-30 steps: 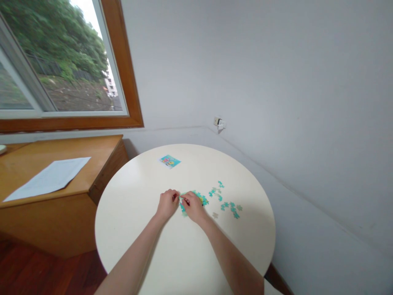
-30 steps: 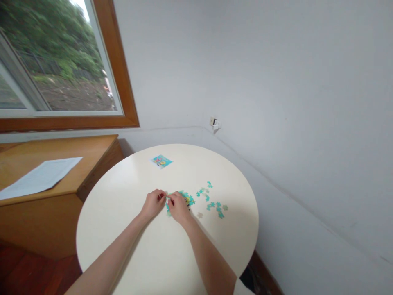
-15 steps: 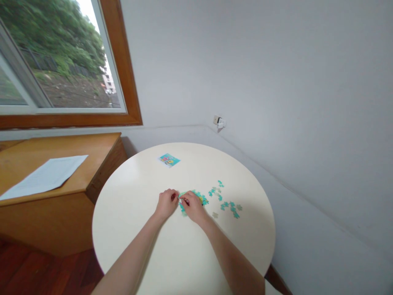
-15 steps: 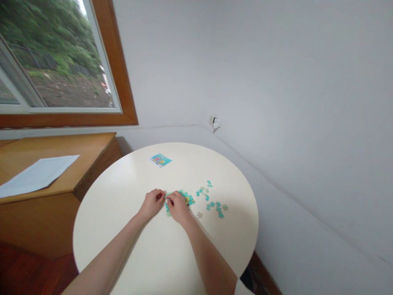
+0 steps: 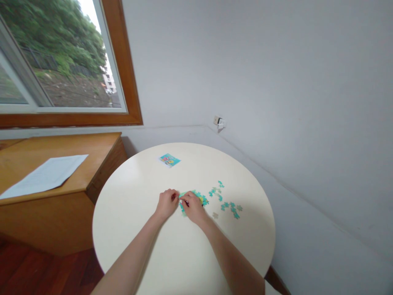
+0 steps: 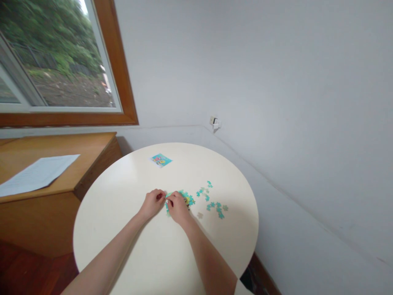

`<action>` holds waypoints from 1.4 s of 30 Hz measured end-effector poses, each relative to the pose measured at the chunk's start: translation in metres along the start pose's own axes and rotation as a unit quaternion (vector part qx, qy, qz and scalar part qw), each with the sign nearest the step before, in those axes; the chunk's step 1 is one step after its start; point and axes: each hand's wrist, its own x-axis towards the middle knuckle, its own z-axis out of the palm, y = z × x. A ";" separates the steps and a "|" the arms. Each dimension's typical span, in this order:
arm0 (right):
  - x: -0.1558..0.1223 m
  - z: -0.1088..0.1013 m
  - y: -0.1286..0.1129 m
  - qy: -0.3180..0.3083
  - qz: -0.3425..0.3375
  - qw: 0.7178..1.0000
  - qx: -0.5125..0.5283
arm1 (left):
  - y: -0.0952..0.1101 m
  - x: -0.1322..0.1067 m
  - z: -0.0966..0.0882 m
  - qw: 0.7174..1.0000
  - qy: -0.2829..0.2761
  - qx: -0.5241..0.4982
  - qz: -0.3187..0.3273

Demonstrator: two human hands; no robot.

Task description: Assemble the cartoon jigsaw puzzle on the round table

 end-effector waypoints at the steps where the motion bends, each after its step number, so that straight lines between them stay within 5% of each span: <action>1: 0.000 0.000 0.000 0.000 0.000 1.000 -0.003 | 0.000 0.000 0.000 1.000 -0.001 0.000 0.001; 42: 0.000 -0.002 -0.002 -0.016 0.015 1.000 -0.019 | 0.000 -0.001 -0.002 1.000 -0.014 0.004 0.004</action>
